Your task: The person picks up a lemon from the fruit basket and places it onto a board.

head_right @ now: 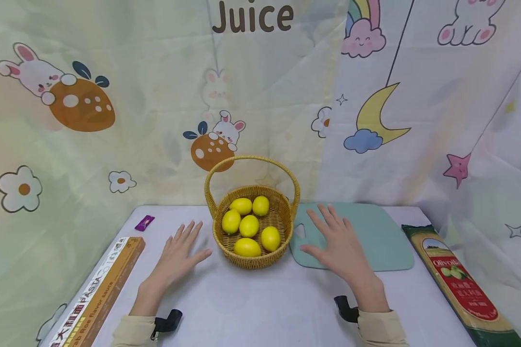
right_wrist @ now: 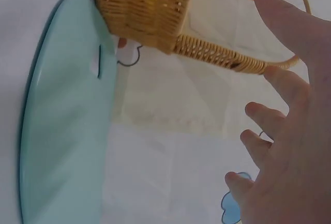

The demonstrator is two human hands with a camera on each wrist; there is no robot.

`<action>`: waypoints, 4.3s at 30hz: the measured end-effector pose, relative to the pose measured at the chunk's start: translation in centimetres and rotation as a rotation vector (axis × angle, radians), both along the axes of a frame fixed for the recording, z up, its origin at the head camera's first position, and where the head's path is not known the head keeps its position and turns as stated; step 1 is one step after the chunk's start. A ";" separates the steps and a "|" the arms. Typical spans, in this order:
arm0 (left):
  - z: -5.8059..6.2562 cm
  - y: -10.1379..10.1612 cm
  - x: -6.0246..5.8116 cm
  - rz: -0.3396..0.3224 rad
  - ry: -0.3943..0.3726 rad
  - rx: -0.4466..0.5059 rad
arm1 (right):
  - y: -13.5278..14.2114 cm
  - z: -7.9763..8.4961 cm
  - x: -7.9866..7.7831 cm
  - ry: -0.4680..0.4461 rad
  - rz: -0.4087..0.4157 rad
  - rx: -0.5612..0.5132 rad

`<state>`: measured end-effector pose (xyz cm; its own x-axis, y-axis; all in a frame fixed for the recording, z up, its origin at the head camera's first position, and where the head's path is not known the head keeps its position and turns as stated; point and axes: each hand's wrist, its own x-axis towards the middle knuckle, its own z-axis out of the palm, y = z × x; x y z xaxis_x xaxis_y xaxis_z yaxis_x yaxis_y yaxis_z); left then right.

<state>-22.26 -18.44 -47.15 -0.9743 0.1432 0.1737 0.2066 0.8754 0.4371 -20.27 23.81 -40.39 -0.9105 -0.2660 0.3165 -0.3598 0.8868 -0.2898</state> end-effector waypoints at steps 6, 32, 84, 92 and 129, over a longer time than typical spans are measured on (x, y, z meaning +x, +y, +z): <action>-0.1 0.4 0.0 -0.004 0.013 -0.008 | -1.7 0.0 0.2 0.007 0.050 0.002; -0.2 3.4 0.1 -0.032 -0.057 0.141 | -7.6 -1.3 -1.0 -0.059 0.143 -0.041; -0.9 6.4 -0.1 -0.145 -0.240 0.794 | -12.4 -1.0 -4.8 -0.184 0.119 0.061; -1.0 6.5 -0.1 -0.138 -0.228 0.815 | -10.9 0.6 -4.3 -0.155 0.191 -0.036; -1.3 6.5 -0.4 -0.166 -0.219 0.834 | 0.6 -1.0 -7.2 -0.142 0.007 -0.134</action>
<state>-22.68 -11.90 -48.46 -0.9759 0.1956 0.0966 0.1395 0.2190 0.9657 -27.46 24.44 -41.36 -0.9468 -0.2371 0.2178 -0.3133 0.8344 -0.4535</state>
